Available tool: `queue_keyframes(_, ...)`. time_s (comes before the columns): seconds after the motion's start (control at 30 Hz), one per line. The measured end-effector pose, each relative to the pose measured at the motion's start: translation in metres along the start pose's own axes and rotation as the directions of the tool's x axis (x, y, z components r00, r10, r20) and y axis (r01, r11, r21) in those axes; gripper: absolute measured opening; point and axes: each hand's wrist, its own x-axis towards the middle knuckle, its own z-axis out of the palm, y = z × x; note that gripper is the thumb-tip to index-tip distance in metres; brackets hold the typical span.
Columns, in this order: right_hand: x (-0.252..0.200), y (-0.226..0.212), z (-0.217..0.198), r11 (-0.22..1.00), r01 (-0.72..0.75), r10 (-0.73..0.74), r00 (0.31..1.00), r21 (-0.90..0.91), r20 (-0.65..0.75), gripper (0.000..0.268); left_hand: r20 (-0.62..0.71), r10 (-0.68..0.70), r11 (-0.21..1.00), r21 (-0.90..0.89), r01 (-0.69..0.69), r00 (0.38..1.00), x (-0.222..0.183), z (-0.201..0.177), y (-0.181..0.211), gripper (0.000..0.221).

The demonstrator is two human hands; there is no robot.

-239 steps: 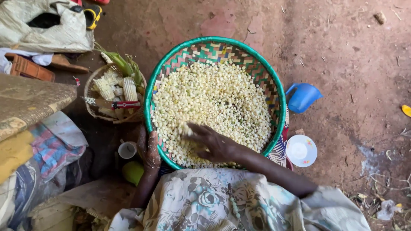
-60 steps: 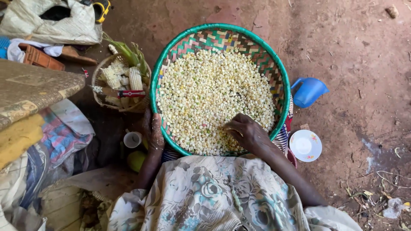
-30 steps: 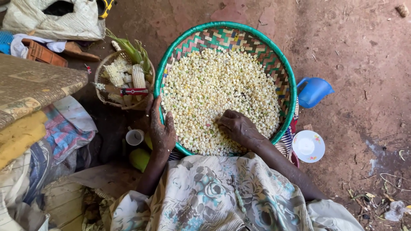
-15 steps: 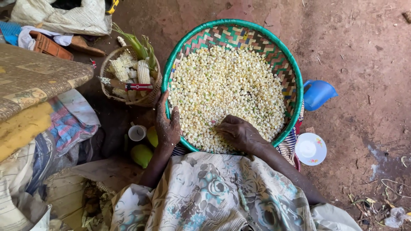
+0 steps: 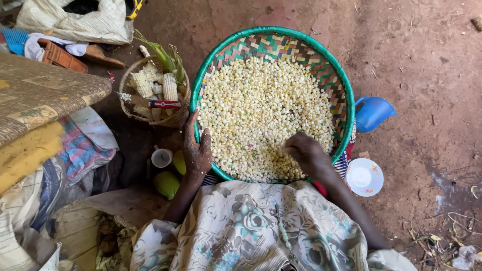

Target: Scraping kernels off a corn cob and sorting through a basket of kernels to remove impurities.

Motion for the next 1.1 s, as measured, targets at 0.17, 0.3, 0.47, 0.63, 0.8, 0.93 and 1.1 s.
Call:
queue_keyframes(0.17,-0.074,-0.004,-0.105,0.990,-0.067,0.100,0.955,0.123,-0.280,0.020,0.025,0.066,0.993,0.091,-0.069,0.997,-0.001,-0.002,-0.016,0.050)
queue_keyframes(0.3,-0.140,0.077,-0.156,0.577,-0.700,0.543,0.713,-0.420,-0.443,0.044,0.036,0.137,0.975,0.173,-0.142,0.990,0.002,-0.005,0.004,0.047)
queue_keyframes(0.47,-0.133,0.040,-0.103,0.629,-0.521,0.305,0.848,-0.577,-0.433,0.091,0.037,0.087,0.991,0.096,-0.090,0.996,0.007,0.004,-0.003,0.049)
queue_keyframes(0.63,-0.084,-0.002,-0.046,0.887,-0.238,0.019,0.875,-0.395,-0.484,0.028,0.025,0.094,0.992,0.083,-0.096,0.995,0.003,0.001,0.000,0.051)
queue_keyframes(0.8,-0.015,0.041,-0.013,0.842,-0.200,0.085,0.966,-0.500,-0.243,0.012,0.014,0.105,0.975,0.195,-0.106,0.994,0.001,0.000,-0.004,0.052)
queue_keyframes(0.93,0.012,0.041,-0.003,0.886,-0.125,0.121,0.992,-0.447,-0.039,0.013,0.026,0.168,0.905,0.393,-0.164,0.986,-0.002,-0.002,-0.021,0.052)
queue_keyframes(1.1,0.011,0.050,-0.009,0.883,-0.164,0.218,0.973,-0.440,0.075,0.021,0.065,0.421,0.694,0.619,-0.368,0.905,0.004,-0.008,0.027,0.034)
